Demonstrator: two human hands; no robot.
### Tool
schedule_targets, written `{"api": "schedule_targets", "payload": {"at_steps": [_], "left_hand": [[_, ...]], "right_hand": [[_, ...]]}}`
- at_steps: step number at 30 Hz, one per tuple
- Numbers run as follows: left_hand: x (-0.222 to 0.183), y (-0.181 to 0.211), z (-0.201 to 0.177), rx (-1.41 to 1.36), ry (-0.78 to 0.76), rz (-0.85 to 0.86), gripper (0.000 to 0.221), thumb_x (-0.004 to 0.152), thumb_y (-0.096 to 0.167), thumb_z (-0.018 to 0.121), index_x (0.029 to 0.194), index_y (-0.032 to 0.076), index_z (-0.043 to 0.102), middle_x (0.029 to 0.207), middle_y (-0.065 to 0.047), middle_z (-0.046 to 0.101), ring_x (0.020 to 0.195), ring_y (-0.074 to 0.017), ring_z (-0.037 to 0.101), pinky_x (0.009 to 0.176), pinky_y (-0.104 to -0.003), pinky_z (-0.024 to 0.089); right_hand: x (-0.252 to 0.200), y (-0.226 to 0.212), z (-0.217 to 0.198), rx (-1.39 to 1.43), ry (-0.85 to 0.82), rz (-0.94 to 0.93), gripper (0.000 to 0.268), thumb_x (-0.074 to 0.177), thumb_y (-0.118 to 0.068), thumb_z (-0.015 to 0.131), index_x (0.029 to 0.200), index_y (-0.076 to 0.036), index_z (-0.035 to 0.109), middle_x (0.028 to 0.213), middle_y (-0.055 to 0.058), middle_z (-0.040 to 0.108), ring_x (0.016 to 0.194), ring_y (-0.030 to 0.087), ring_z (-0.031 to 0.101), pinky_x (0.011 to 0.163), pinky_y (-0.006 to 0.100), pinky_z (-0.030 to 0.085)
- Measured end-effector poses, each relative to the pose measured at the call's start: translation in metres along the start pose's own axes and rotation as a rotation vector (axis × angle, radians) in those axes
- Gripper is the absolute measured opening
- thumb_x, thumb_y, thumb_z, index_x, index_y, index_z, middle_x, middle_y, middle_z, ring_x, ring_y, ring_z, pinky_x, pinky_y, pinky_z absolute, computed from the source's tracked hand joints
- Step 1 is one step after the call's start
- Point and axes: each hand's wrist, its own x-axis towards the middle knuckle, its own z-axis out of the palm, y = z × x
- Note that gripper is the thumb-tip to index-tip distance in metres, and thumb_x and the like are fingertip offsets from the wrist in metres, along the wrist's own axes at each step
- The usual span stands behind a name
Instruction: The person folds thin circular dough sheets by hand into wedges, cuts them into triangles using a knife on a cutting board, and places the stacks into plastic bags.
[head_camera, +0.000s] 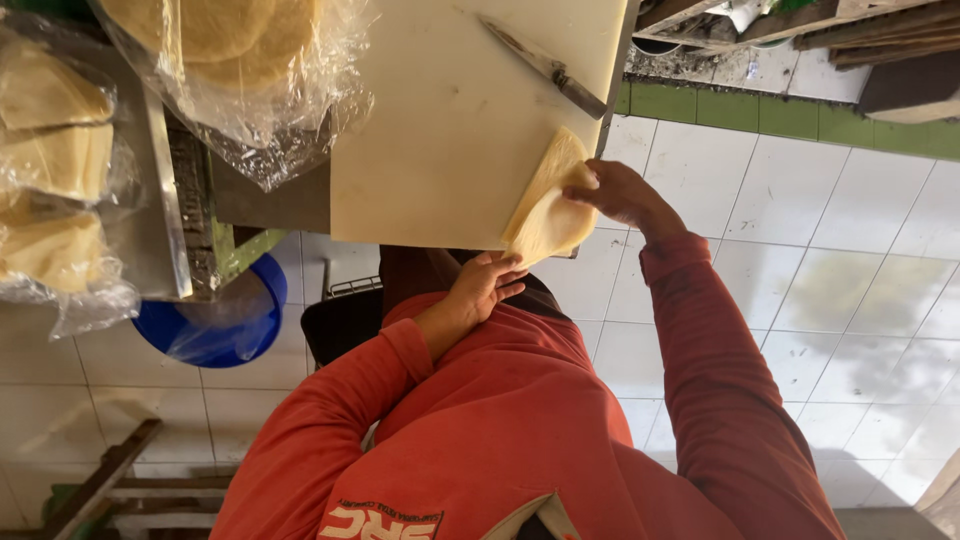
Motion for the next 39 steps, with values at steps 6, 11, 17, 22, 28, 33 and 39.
{"api": "schedule_targets", "payload": {"at_steps": [6,11,17,22,28,33,39], "left_hand": [[0.016,-0.004,0.028,0.123,0.174,0.209,0.029,0.094,0.02,0.071,0.116,0.002,0.065,0.104,-0.01,0.073,0.092,-0.019,0.072,0.077,-0.034,0.058],[0.01,-0.001,0.034,0.206,0.276,0.329,0.024,0.094,0.02,0.072,0.108,0.001,0.07,0.095,-0.008,0.073,0.078,-0.0143,0.071,0.062,-0.028,0.055],[0.01,-0.001,0.035,0.23,0.317,0.369,0.028,0.093,0.023,0.074,0.109,0.0,0.073,0.092,-0.007,0.074,0.072,-0.0129,0.07,0.058,-0.026,0.054],[0.011,0.002,0.036,0.257,0.342,0.357,0.03,0.091,0.024,0.075,0.107,-0.001,0.072,0.089,-0.008,0.075,0.069,-0.0134,0.07,0.057,-0.026,0.053],[0.007,0.008,0.039,0.285,0.356,0.32,0.032,0.091,0.027,0.076,0.104,-0.002,0.07,0.084,-0.008,0.074,0.066,-0.0134,0.07,0.056,-0.026,0.054],[0.001,0.01,0.042,0.297,0.365,0.298,0.03,0.091,0.028,0.076,0.099,0.0,0.067,0.079,-0.007,0.072,0.063,-0.0136,0.067,0.053,-0.027,0.053],[0.0,0.011,0.043,0.299,0.355,0.301,0.029,0.091,0.029,0.075,0.096,0.002,0.066,0.077,-0.006,0.07,0.061,-0.0134,0.067,0.052,-0.028,0.053]], "right_hand": [[0.03,0.009,0.008,-0.155,0.115,0.052,0.042,0.096,-0.039,0.072,0.118,-0.004,0.067,0.102,0.019,0.071,0.093,0.03,0.067,0.082,0.042,0.053],[0.032,0.017,0.012,-0.078,0.216,-0.099,0.039,0.096,-0.035,0.071,0.119,-0.005,0.066,0.103,0.017,0.073,0.095,0.027,0.069,0.084,0.039,0.053],[0.04,0.025,0.018,-0.017,0.311,-0.238,0.033,0.097,-0.03,0.073,0.117,-0.004,0.069,0.116,0.015,0.072,0.103,0.027,0.07,0.089,0.04,0.053],[0.049,0.034,0.027,-0.124,0.458,-0.3,0.029,0.097,-0.025,0.077,0.114,-0.002,0.069,0.109,0.016,0.069,0.101,0.029,0.069,0.088,0.042,0.054],[0.058,0.044,0.036,-0.013,0.57,-0.349,0.02,0.097,-0.019,0.077,0.108,-0.004,0.069,0.106,0.014,0.066,0.094,0.024,0.071,0.083,0.037,0.058],[0.056,0.046,0.044,-0.02,0.649,-0.39,0.023,0.097,-0.017,0.077,0.112,-0.002,0.068,0.106,0.015,0.066,0.093,0.025,0.071,0.081,0.036,0.058],[0.046,0.039,0.045,-0.112,0.706,-0.396,0.021,0.099,-0.016,0.078,0.116,-0.006,0.07,0.108,0.012,0.065,0.095,0.026,0.07,0.082,0.038,0.057]]}}
